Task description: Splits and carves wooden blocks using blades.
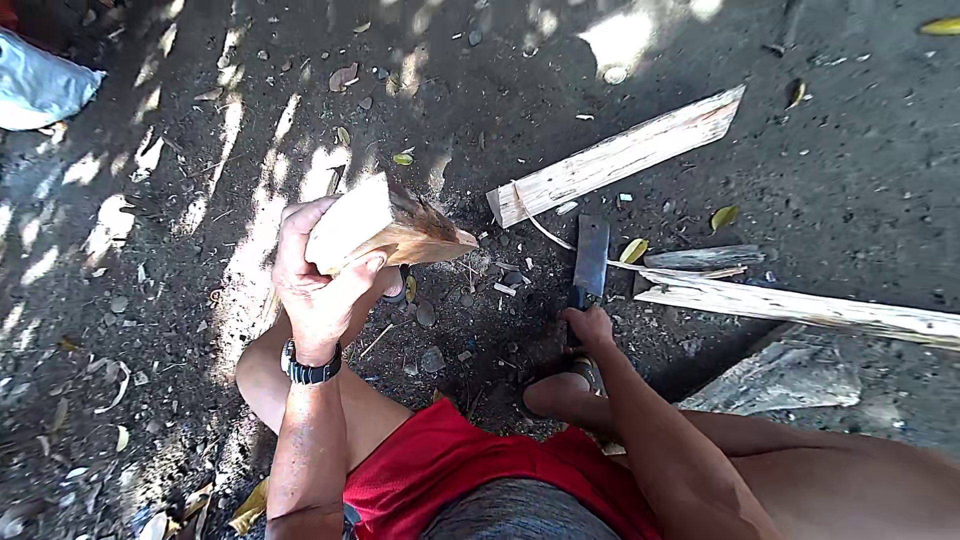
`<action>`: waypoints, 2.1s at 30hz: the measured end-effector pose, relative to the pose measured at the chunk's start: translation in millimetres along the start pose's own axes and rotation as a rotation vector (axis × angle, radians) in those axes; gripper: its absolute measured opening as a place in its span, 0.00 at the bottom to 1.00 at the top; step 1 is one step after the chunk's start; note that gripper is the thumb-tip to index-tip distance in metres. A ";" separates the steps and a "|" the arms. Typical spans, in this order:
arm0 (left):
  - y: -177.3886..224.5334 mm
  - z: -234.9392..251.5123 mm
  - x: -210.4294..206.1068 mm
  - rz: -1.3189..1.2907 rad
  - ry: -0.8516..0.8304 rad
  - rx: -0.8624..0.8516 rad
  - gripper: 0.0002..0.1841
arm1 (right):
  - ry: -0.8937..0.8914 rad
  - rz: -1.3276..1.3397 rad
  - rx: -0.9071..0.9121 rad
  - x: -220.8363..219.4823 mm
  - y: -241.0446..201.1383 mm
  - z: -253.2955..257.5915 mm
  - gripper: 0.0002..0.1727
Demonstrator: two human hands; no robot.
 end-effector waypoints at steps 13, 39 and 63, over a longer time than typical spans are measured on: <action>20.3 -20.7 -11.1 0.041 -0.058 0.175 0.34 | -0.227 0.756 0.897 60.4 -131.4 -281.7 0.21; 50.3 -99.5 -20.4 0.209 -0.006 0.053 0.31 | 0.171 0.362 1.322 98.6 -174.3 -421.7 0.18; 45.3 -121.3 -10.5 0.226 0.098 0.065 0.30 | 0.072 0.246 1.067 69.0 -146.3 -343.7 0.21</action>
Point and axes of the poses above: each hand's wrist, its own z-axis towards the middle knuckle, its own x-axis out of the back of the hand, y = z × x, the point moved 9 cm from there along z, towards the middle knuckle, and after that the axes turned 4 degrees about z, right-handed, at the moved point
